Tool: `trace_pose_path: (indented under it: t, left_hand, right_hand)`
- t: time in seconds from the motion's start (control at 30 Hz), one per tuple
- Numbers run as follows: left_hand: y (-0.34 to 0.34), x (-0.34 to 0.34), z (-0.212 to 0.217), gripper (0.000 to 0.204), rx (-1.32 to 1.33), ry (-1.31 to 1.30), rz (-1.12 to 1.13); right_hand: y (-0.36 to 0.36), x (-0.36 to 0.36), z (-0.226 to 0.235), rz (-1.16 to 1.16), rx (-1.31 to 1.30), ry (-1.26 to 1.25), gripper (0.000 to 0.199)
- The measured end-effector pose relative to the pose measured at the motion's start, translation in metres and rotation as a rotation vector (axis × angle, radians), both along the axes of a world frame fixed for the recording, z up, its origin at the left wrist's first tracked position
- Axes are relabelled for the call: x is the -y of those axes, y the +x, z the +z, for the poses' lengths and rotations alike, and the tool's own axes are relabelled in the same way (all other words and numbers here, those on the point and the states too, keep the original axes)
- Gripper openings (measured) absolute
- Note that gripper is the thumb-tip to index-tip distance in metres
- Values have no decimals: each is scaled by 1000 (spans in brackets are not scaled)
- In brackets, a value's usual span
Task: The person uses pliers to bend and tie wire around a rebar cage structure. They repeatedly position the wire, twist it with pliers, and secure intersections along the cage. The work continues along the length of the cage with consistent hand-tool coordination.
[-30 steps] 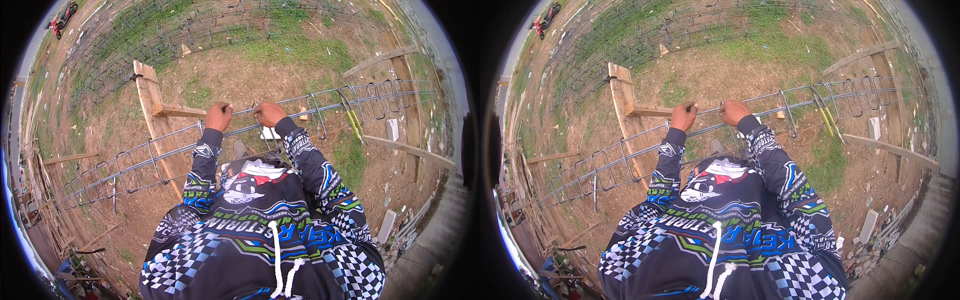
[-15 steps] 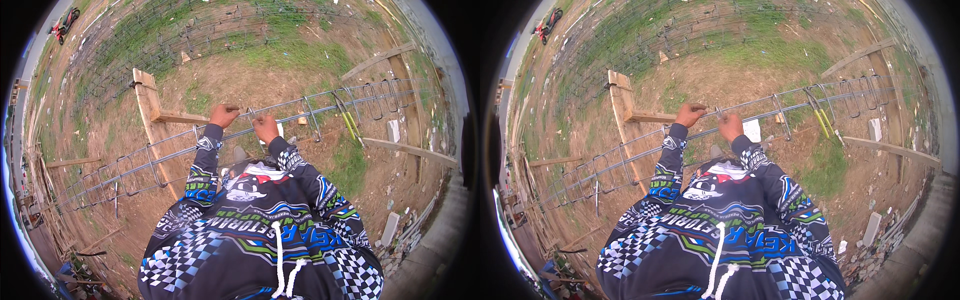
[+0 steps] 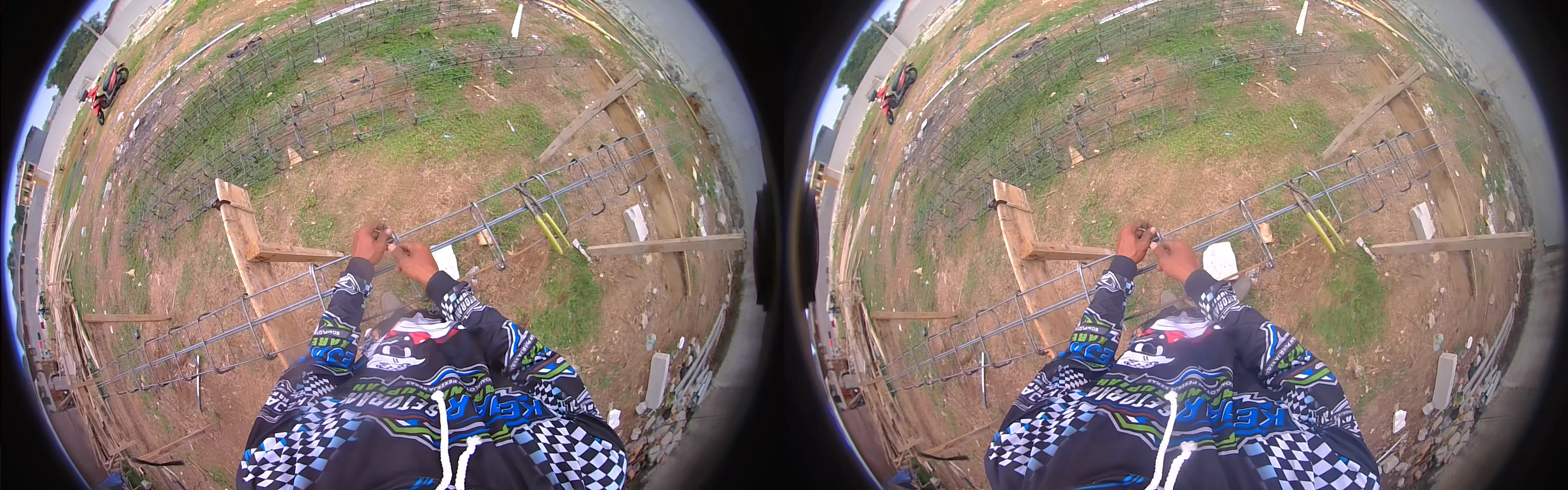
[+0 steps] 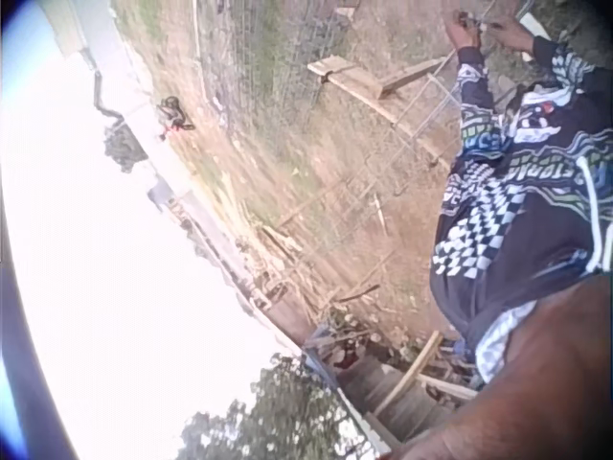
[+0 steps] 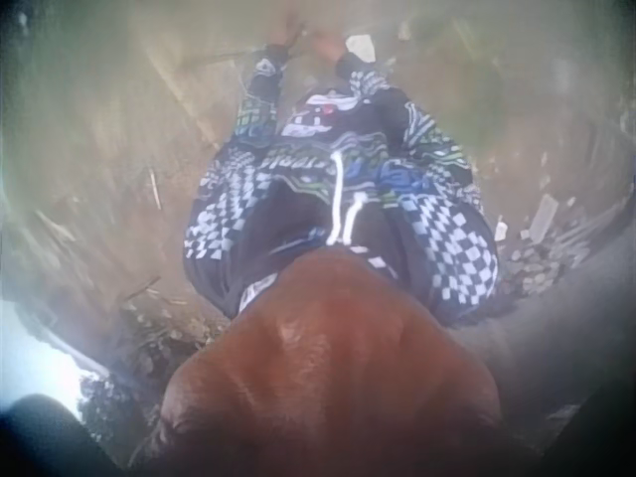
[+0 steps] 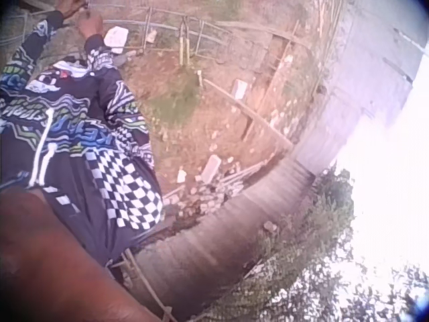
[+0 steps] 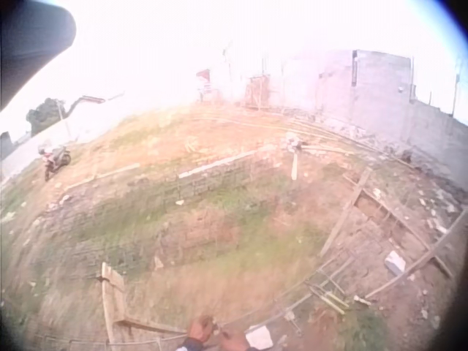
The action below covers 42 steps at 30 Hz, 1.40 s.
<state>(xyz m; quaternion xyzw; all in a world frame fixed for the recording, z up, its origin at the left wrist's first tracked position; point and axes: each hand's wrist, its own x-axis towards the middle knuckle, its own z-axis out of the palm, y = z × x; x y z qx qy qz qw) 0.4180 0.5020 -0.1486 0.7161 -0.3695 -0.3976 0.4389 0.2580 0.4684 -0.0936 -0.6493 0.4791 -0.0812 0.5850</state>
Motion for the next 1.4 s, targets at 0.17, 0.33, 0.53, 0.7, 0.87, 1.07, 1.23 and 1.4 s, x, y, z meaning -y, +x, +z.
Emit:
trace_pose_path:
  t: [0.17,0.33,0.53,0.7,0.87,1.07,1.23,1.4]
  left_hand:
    - [-5,4,5,25,-60,12,15]
    - [-2,5,1,30,-74,10,-3]
    - [-8,2,13,29,24,12,31]
    - [-11,1,15,31,85,3,34]
    - [-13,1,17,33,26,-15,62]
    - [-6,9,10,41,0,94,69]
    - [-11,15,13,44,79,176,80]
    - [-11,15,13,43,46,177,62]
  right_hand:
    - [-4,13,-12,-25,-236,-460,34]
    - [-5,20,-28,73,-137,-575,28]
    - [-5,12,-14,137,-242,-653,24]
    - [-8,7,-15,136,-246,-739,18]
    - [-8,2,-18,165,-235,-849,14]
    - [-9,4,-22,175,-212,-834,15]
    - [-20,14,-26,155,-106,-581,26]
    - [-27,20,-27,138,-33,-452,29]
